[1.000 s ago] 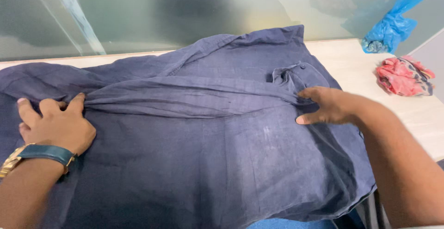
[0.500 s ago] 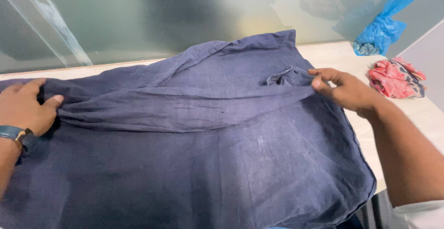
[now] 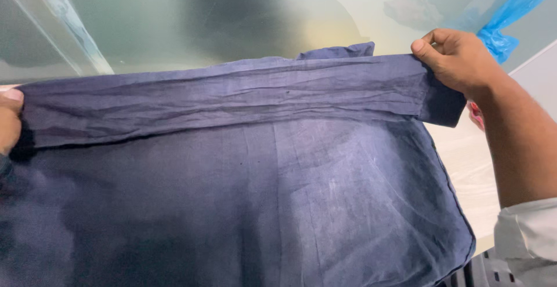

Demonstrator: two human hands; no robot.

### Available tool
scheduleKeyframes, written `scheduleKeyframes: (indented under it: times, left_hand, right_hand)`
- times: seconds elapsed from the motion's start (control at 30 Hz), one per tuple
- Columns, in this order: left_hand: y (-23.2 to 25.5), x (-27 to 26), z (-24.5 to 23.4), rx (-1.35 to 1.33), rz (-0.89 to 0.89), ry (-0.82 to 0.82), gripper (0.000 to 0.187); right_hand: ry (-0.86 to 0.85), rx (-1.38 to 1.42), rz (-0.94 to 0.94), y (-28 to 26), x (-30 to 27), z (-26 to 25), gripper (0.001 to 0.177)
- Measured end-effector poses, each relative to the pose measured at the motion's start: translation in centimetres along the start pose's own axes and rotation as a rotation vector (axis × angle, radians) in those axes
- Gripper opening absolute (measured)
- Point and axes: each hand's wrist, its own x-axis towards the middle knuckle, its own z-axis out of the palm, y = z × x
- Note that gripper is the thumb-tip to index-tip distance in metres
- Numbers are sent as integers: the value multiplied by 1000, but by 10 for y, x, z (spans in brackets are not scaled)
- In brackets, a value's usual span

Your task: The person folds a green and white checkered shirt on a white table, then places it into an open suitcase. They then fold a dark blue shirt on the same table.

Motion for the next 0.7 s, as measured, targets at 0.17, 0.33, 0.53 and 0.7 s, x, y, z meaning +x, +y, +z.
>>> scheduleKeyframes:
  times: [0.17, 0.33, 0.53, 0.7]
  left_hand:
    - [-6, 15, 10, 83, 27, 57, 32]
    - [42, -16, 17, 200, 97, 225, 39]
    - [159, -114, 5, 495, 95, 111, 59]
    - [185, -123, 11, 743, -75, -154, 80]
  right_hand:
    - [-43, 32, 11, 2, 17, 21, 43]
    - [85, -389, 15, 7, 11, 66, 44]
    - [197, -183, -272, -2, -54, 123, 56]
    - [-267, -302, 33, -20, -68, 134, 81]
